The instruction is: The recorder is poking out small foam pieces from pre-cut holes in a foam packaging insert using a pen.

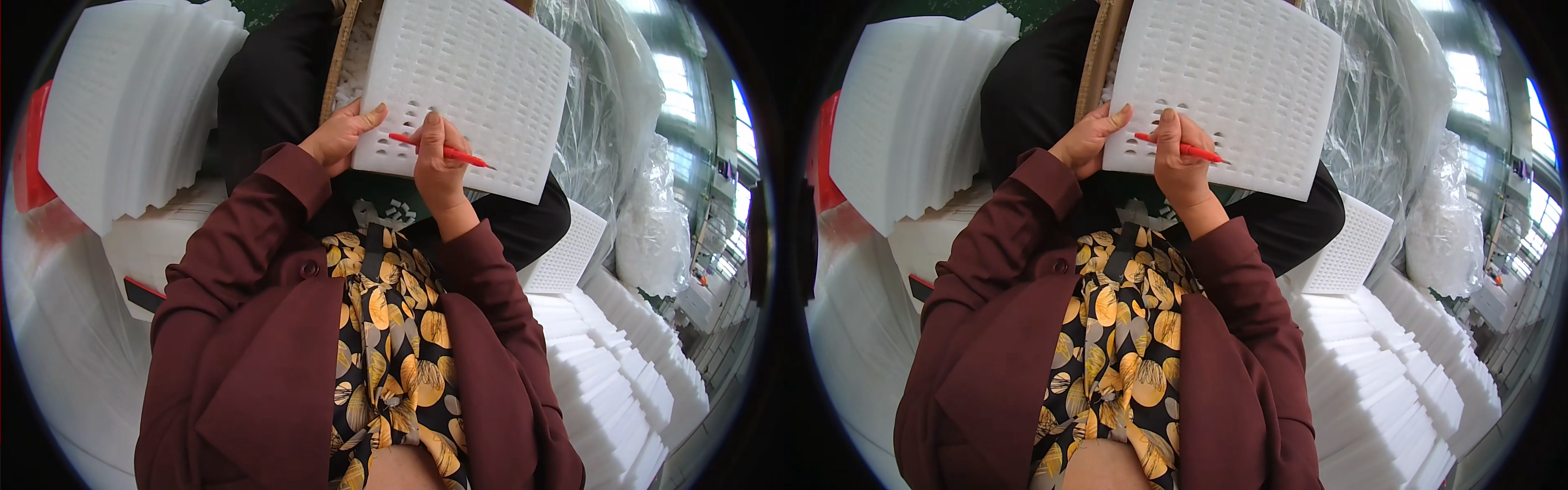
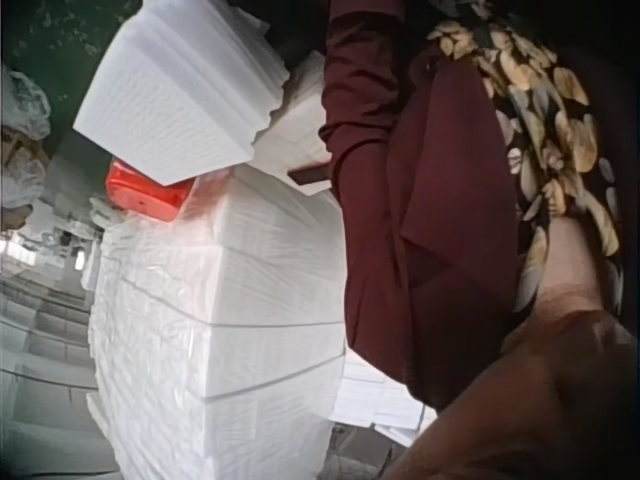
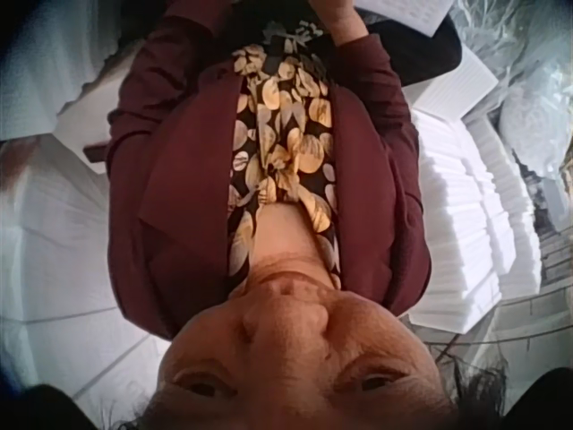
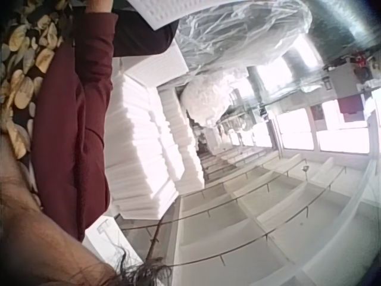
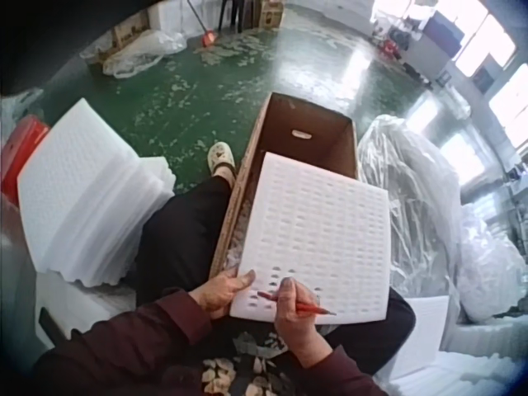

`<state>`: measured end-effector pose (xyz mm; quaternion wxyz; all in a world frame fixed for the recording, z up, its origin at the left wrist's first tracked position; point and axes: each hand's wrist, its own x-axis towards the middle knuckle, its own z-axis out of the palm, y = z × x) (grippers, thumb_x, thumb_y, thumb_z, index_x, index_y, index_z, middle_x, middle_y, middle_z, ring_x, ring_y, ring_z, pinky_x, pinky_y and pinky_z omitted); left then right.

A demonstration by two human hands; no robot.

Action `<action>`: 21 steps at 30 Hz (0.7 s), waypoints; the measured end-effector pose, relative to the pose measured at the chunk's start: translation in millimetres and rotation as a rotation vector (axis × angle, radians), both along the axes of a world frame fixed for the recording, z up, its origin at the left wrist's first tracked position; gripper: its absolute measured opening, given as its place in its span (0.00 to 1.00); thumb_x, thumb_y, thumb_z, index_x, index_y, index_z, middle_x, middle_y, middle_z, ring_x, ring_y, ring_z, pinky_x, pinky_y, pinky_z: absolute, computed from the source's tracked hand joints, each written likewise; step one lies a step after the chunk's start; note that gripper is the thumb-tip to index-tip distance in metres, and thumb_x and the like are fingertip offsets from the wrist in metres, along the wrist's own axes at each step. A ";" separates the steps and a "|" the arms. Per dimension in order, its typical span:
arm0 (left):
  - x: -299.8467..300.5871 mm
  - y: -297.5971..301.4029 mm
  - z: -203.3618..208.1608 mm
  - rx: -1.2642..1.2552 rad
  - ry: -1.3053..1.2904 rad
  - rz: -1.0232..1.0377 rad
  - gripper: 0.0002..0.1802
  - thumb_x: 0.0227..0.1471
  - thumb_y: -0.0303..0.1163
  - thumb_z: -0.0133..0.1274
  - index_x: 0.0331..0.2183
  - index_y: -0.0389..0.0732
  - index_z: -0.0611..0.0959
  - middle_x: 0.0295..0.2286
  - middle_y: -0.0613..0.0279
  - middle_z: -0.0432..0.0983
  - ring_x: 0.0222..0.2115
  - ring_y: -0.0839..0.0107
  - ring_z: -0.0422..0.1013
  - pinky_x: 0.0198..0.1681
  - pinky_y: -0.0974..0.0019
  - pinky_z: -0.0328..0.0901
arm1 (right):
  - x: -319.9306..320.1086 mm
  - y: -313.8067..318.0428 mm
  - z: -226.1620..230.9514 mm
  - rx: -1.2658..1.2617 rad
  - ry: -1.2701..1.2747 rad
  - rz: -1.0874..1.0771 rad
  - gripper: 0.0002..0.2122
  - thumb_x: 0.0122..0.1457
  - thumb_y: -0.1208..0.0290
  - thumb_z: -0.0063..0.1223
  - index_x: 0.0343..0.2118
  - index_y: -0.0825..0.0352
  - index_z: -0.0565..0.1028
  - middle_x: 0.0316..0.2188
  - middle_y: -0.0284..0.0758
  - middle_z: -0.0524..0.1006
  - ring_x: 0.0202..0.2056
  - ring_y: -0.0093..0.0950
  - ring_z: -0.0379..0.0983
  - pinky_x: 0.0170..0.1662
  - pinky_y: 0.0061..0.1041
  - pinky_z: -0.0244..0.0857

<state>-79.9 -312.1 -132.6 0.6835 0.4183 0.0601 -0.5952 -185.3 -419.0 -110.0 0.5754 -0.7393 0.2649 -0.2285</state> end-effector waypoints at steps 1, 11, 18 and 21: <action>0.5 0.0 -2.4 -0.041 -0.004 -0.022 0.19 0.57 0.41 0.46 0.44 0.38 0.69 0.37 0.58 0.73 0.33 0.71 0.72 0.37 0.69 0.69 | 3.4 -0.4 -1.5 -0.167 0.032 0.029 0.12 0.56 0.74 0.45 0.15 0.65 0.67 0.14 0.31 0.67 0.15 0.27 0.58 0.20 0.23 0.55; 0.4 1.5 -7.7 -0.113 0.014 -0.048 0.22 0.58 0.48 0.40 0.46 0.42 0.69 0.39 0.60 0.72 0.35 0.72 0.71 0.39 0.69 0.68 | 13.9 -8.1 -1.1 -0.095 -0.011 -0.009 0.12 0.57 0.75 0.44 0.16 0.66 0.69 0.14 0.30 0.68 0.15 0.24 0.57 0.20 0.23 0.54; 0.4 1.6 -10.2 -0.112 0.014 -0.037 0.23 0.57 0.48 0.42 0.48 0.44 0.67 0.39 0.61 0.72 0.35 0.74 0.71 0.37 0.70 0.68 | 22.9 -14.5 -0.1 -0.156 -0.028 0.031 0.13 0.59 0.74 0.43 0.16 0.68 0.68 0.14 0.29 0.67 0.16 0.21 0.57 0.21 0.21 0.55; 0.5 1.3 -8.1 -0.107 0.020 -0.035 0.23 0.57 0.48 0.43 0.49 0.45 0.67 0.39 0.61 0.72 0.34 0.74 0.71 0.36 0.71 0.68 | 25.2 -16.5 -1.7 -0.102 -0.015 0.024 0.14 0.59 0.73 0.43 0.16 0.68 0.67 0.14 0.29 0.67 0.17 0.20 0.57 0.22 0.20 0.55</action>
